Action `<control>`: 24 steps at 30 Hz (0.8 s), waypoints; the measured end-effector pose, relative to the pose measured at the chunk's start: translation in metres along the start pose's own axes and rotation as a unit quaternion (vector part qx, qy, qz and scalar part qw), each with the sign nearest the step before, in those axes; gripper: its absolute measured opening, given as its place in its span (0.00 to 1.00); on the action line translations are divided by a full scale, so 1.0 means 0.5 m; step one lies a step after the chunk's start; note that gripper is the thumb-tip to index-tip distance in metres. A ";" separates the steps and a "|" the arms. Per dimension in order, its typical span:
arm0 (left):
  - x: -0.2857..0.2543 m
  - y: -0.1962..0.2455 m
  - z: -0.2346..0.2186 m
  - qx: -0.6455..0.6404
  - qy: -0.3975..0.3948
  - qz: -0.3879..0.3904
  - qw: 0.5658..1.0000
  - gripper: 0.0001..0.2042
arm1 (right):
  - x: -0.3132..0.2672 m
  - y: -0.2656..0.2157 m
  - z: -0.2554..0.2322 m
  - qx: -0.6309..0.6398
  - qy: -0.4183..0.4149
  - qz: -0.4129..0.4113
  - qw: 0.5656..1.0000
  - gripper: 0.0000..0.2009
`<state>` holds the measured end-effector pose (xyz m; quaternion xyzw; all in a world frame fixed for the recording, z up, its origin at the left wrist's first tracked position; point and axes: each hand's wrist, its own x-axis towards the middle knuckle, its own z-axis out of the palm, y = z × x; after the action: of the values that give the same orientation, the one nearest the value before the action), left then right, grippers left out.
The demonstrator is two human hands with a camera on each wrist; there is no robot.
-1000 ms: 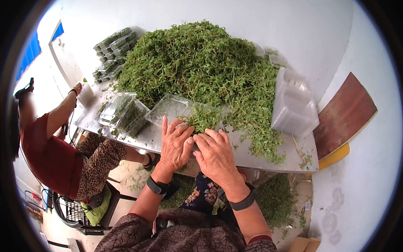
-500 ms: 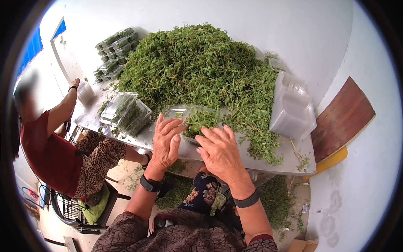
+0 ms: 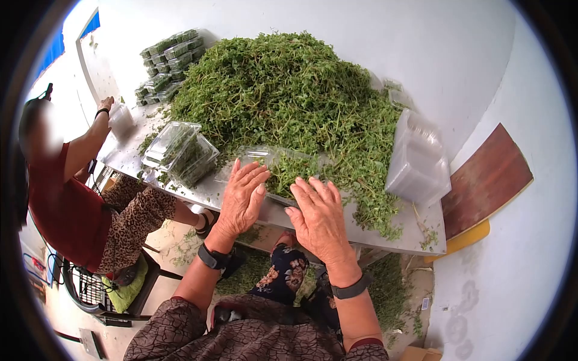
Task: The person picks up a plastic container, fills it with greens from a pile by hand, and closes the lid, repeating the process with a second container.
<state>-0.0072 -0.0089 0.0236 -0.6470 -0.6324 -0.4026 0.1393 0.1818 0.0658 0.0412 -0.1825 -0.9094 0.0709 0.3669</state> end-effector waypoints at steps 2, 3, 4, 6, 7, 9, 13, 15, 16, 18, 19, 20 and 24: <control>0.003 0.004 0.001 0.002 0.008 0.008 1.000 0.16 | 0.000 0.000 0.005 -0.004 -0.016 0.001 1.000 0.18; 0.005 0.010 -0.002 0.001 0.009 0.008 1.000 0.16 | -0.001 -0.001 0.008 -0.005 -0.017 0.000 1.000 0.18; 0.008 0.019 -0.006 0.019 -0.005 0.017 1.000 0.15 | -0.002 -0.001 0.010 -0.004 -0.019 0.002 1.000 0.17; 0.009 0.027 -0.001 0.035 -0.019 0.025 0.999 0.15 | -0.002 0.001 0.013 -0.005 -0.022 0.003 1.000 0.17; 0.007 0.027 0.006 0.028 -0.018 0.026 0.999 0.13 | -0.002 0.002 0.014 -0.003 -0.022 0.003 1.000 0.16; 0.009 0.024 0.011 0.019 -0.017 0.028 0.999 0.12 | -0.002 0.003 0.014 -0.002 -0.021 0.005 1.000 0.16; 0.034 0.009 0.010 0.021 0.021 0.017 0.999 0.13 | -0.003 0.006 0.010 0.016 -0.022 0.008 1.000 0.15; 0.044 0.006 0.008 0.027 0.040 0.013 0.999 0.13 | -0.005 0.007 0.012 0.024 -0.021 0.011 0.999 0.15; 0.048 0.007 0.005 0.027 0.022 -0.010 0.999 0.13 | -0.006 0.008 0.013 0.029 -0.016 0.009 0.999 0.15; 0.056 0.005 0.003 0.028 0.006 -0.031 0.999 0.12 | -0.006 0.009 0.015 0.035 -0.010 0.007 0.999 0.15; 0.059 0.004 0.005 0.052 0.008 -0.031 0.998 0.12 | -0.007 0.009 0.016 0.039 -0.006 0.008 0.999 0.15; 0.061 0.002 0.008 0.076 0.009 -0.032 0.997 0.12 | -0.008 0.009 0.017 0.044 -0.004 0.010 0.999 0.14; 0.070 0.000 0.011 0.078 -0.003 -0.037 0.996 0.12 | -0.010 0.008 0.018 0.050 -0.001 0.013 0.999 0.15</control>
<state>-0.0098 0.0195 0.0443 -0.6117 -0.6858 -0.3549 0.1718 0.1800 0.0677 0.0303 -0.1759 -0.9026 0.1216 0.3735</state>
